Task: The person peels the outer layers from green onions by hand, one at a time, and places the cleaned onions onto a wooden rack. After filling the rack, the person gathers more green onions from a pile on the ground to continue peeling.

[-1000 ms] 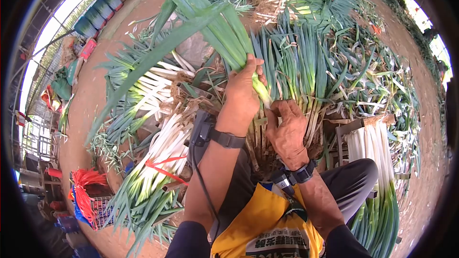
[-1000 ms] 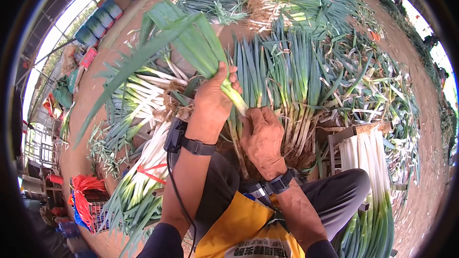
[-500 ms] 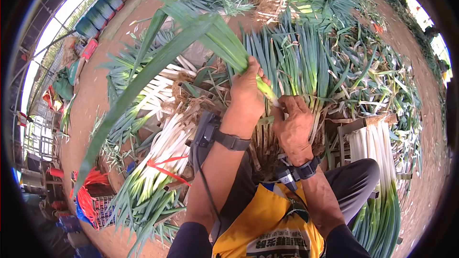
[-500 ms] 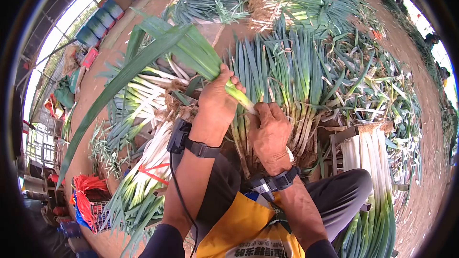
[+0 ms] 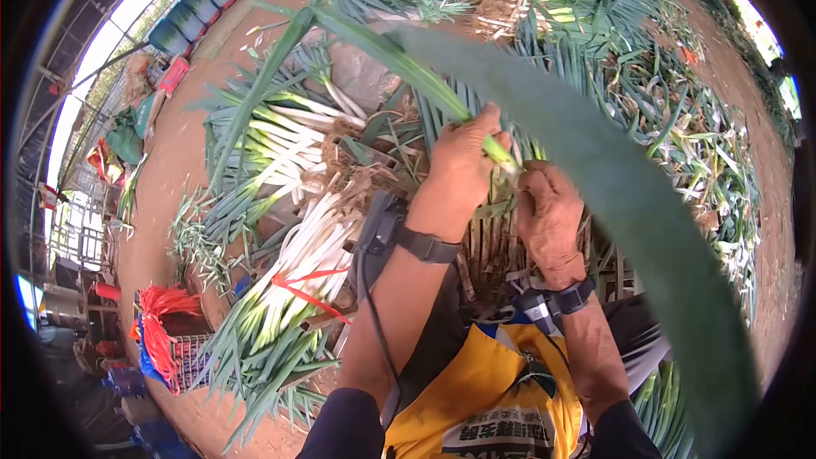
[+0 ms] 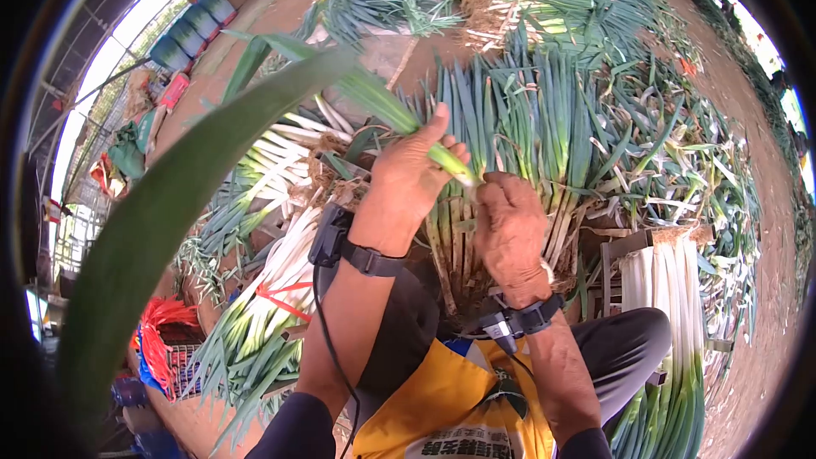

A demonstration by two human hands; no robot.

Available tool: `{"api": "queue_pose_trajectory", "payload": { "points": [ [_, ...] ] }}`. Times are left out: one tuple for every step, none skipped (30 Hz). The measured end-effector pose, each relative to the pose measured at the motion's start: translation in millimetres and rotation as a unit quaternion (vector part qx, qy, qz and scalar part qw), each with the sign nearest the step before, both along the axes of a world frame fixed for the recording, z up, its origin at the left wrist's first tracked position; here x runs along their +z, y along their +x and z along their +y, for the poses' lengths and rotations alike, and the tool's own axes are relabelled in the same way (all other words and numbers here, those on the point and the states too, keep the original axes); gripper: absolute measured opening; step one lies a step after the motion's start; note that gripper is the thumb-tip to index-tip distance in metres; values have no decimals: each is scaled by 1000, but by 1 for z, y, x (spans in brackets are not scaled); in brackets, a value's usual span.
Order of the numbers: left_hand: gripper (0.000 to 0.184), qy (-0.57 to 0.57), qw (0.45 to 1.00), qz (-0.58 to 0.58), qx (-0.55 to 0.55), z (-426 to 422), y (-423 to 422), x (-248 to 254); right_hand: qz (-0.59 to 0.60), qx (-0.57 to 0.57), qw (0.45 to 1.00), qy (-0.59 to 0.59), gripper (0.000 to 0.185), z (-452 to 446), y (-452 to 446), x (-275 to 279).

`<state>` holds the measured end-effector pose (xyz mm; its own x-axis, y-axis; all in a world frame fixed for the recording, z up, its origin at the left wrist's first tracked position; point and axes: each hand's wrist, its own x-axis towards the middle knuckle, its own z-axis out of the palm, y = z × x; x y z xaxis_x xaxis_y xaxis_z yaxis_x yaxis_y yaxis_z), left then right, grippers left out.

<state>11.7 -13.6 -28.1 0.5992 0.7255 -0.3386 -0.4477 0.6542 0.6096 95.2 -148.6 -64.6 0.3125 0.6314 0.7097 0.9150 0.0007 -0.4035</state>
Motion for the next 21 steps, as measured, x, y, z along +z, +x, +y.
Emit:
{"api": "queue_pose_trajectory", "payload": {
  "points": [
    [40,2,1000,-2,-11,1,-1,-1,15,-14,999,-49,13,-5,-3,3],
    [44,5,1000,-6,-24,1,1,-1,55,4,997,-58,13,-6,-1,5],
    [46,23,1000,15,0,-6,2,5,94,19,993,-68,13,-7,3,5],
    [47,42,999,1,-20,-7,1,10,132,33,988,-79,13,-9,6,5],
    [48,60,997,-13,-42,-7,-2,14,174,52,980,-81,12,-10,10,5],
    [49,77,994,-29,-67,-9,-3,18,240,80,963,-96,11,-11,14,9],
    [46,95,990,-33,-102,-9,-8,23,303,106,941,-109,11,-14,19,16],
    [44,96,989,-55,-103,-8,-8,23,365,131,914,-119,12,-17,23,22],
    [41,97,987,-79,-103,-8,-5,23,454,176,866,-113,13,-18,25,26],
    [39,99,985,-102,-102,-7,-3,22,496,201,840,-91,15,-18,22,29],
    [33,99,976,-137,-140,-2,-2,17,456,164,871,-78,14,-19,17,28],
    [33,108,976,-136,-133,-2,1,15,415,128,898,-65,14,-18,11,26],
    [33,116,976,-133,-124,-2,2,14,282,95,955,0,16,-14,2,27],
    [33,125,977,-129,-113,-3,2,13,159,63,985,18,20,-16,-3,31],
    [34,132,980,-124,-84,-6,4,14,135,64,989,14,21,-18,-9,26],
    [34,136,982,-115,-66,-6,4,12,111,64,992,11,23,-22,-15,20],
    [34,140,983,-106,-48,-4,4,9,94,87,992,6,23,-24,-19,17],
    [34,143,984,-97,-30,-3,3,8,78,110,991,0,23,-27,-23,13],
    [33,129,989,-76,-15,-2,2,7,62,133,989,-7,24,-29,-27,11],
    [33,123,990,-74,-16,-1,0,6,73,156,984,-39,23,-33,-27,9],
    [33,117,990,-73,-16,1,-1,3,83,181,977,-70,22,-37,-23,8]
  ]
}}
